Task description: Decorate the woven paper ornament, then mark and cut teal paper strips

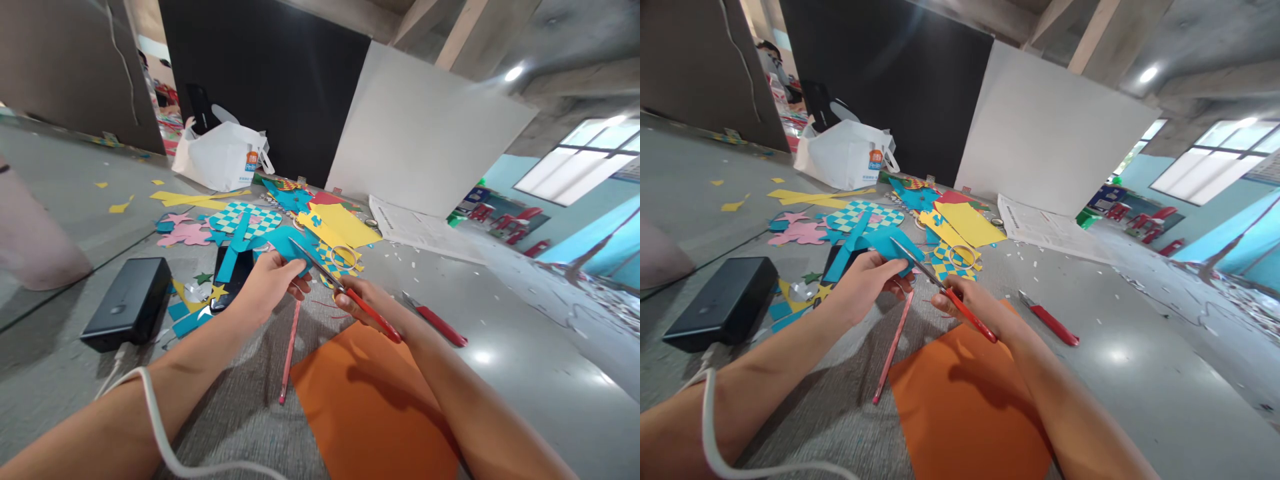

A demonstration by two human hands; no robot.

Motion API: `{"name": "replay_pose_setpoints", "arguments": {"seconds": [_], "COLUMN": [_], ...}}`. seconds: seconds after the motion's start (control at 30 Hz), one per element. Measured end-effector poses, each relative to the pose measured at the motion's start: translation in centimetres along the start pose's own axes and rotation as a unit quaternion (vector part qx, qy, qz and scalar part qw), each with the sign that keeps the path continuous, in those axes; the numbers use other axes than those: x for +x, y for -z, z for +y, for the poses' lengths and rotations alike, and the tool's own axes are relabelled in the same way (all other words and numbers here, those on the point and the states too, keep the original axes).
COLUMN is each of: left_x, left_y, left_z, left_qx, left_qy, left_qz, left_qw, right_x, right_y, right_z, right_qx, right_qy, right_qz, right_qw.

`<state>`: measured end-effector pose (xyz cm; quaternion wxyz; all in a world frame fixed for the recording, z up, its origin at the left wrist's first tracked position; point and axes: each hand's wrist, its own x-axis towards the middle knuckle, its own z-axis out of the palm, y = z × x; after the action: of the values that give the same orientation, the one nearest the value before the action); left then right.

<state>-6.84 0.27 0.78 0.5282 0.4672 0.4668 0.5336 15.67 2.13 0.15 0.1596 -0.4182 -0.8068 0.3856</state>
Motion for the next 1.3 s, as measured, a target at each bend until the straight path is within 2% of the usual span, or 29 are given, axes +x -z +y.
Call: {"name": "replay_pose_setpoints", "arguments": {"seconds": [0.43,0.67,0.83,1.03,1.3], "left_x": [0.0,1.0,1.2,0.9,0.6], "left_y": [-0.1,0.7,0.7,0.2,-0.1], "left_z": [0.1,-0.3,-0.1,0.6,0.4], "left_qx": [-0.006,-0.146,-0.227,-0.271,-0.331], "left_qy": [0.000,-0.014,0.032,0.110,0.139], "left_qz": [0.008,0.109,0.116,0.111,0.087], "left_qw": [1.000,0.983,0.966,0.950,0.929], "right_x": [0.0,0.1,0.2,0.2,0.0], "right_y": [0.0,0.1,0.1,0.2,0.0], "right_z": [0.1,0.3,0.4,0.4,0.1], "right_qx": [0.006,-0.006,0.002,0.028,0.069], "right_qy": [-0.005,0.010,0.016,0.027,0.025], "right_qz": [0.008,0.015,0.019,0.017,0.026], "right_qw": [1.000,1.000,1.000,0.999,0.997]}}
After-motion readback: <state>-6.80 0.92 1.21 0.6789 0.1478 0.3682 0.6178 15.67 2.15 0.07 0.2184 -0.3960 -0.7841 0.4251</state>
